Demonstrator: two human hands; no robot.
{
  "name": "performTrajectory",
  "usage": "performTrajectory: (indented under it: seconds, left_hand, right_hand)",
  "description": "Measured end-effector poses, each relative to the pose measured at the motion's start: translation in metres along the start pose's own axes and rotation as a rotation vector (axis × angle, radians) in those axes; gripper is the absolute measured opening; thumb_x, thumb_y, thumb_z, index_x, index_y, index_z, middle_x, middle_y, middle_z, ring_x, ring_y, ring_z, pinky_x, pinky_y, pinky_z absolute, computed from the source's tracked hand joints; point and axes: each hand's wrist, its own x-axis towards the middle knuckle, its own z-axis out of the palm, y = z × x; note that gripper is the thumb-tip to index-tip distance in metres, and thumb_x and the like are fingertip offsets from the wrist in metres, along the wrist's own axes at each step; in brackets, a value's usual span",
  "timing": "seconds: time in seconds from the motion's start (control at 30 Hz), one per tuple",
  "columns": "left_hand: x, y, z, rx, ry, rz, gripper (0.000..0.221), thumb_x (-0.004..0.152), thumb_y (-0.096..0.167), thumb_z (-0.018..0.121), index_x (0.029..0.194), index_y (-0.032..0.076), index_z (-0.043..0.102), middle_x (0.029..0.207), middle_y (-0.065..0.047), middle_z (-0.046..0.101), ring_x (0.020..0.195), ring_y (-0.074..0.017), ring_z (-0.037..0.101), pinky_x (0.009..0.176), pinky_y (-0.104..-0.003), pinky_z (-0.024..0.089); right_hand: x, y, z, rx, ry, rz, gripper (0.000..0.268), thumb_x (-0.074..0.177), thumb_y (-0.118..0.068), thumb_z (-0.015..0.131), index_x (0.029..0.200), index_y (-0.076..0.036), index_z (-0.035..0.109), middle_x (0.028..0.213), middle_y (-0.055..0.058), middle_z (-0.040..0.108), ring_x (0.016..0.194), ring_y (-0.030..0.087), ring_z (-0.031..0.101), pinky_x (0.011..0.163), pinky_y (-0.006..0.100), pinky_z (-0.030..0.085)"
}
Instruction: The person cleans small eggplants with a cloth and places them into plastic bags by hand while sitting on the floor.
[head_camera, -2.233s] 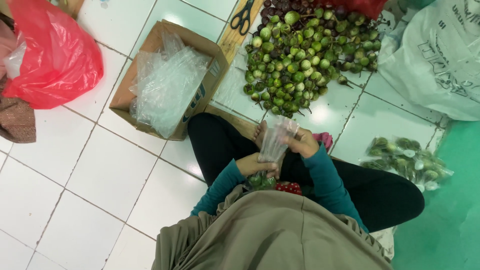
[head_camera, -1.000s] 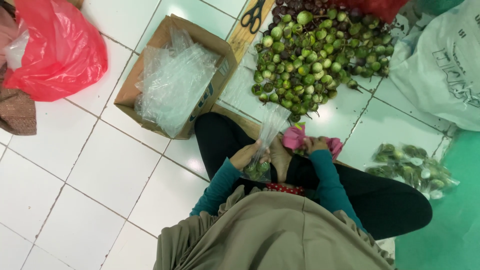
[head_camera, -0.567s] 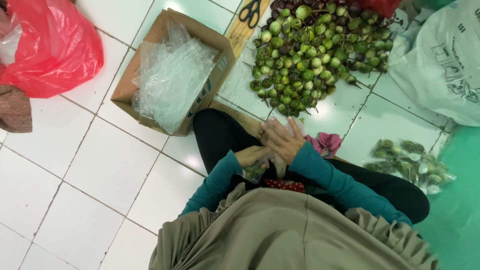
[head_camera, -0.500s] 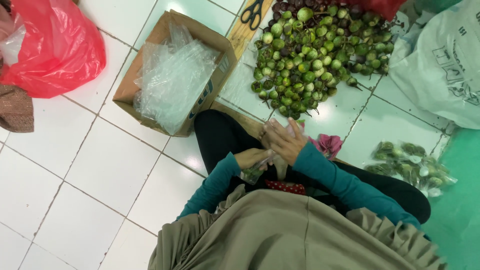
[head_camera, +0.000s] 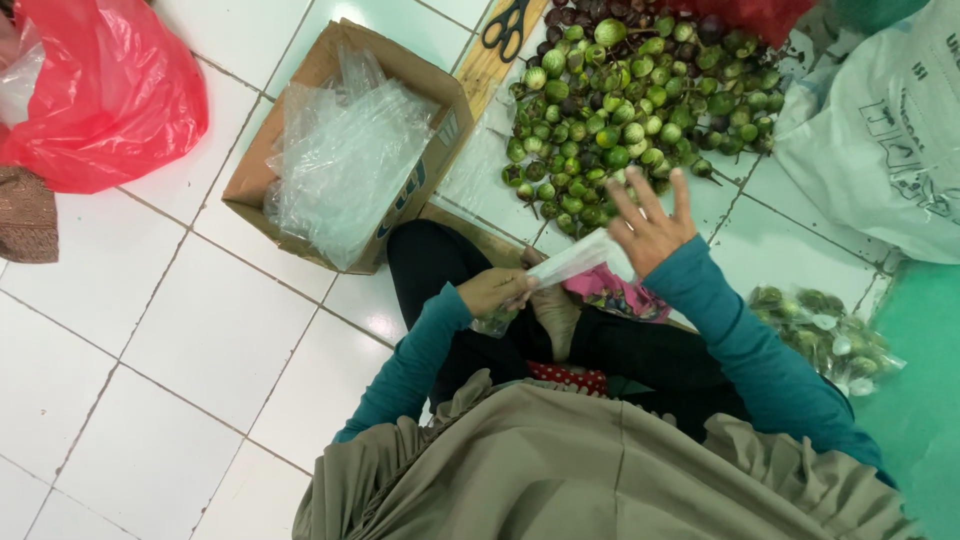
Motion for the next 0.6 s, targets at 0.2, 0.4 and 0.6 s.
performTrajectory:
  seconds: [0.2, 0.4, 0.6]
  left_hand:
    - [0.006, -0.021, -0.003, 0.016, -0.02, -0.045, 0.049, 0.115, 0.049, 0.039, 0.089, 0.016, 0.063, 0.07, -0.001, 0.066, 0.078, -0.0188, 0.065, 0.077, -0.037, 0.049]
    - [0.017, -0.05, 0.011, 0.14, -0.198, -0.021, 0.051, 0.116, 0.049, 0.03, 0.095, 0.015, 0.063, 0.072, -0.004, 0.068, 0.074, -0.0235, 0.061, 0.078, -0.041, 0.05]
    - [-0.019, 0.008, 0.029, 0.105, -0.32, -0.168, 0.052, 0.111, 0.057, 0.042, 0.087, 0.015, 0.06, 0.071, -0.005, 0.063, 0.09, -0.024, 0.068, 0.085, -0.041, 0.052]
  right_hand:
    - [-0.016, 0.001, -0.009, 0.205, -0.011, 0.193, 0.029, 0.095, -0.028, 0.075, 0.121, -0.019, 0.065, 0.15, 0.014, 0.052, 0.145, 0.042, 0.044, 0.113, 0.079, 0.024]
    - [-0.027, -0.125, 0.003, 0.405, -0.064, 0.134, 0.04, 0.103, -0.029, 0.062, 0.135, -0.006, 0.059, 0.146, 0.017, 0.055, 0.144, 0.031, 0.043, 0.121, 0.075, 0.019]
    - [-0.085, -0.097, 0.051, 0.936, -0.463, 0.092, 0.03, 0.102, -0.043, 0.058, 0.11, -0.019, 0.073, 0.107, 0.007, 0.077, 0.112, 0.031, 0.065, 0.116, 0.069, 0.021]
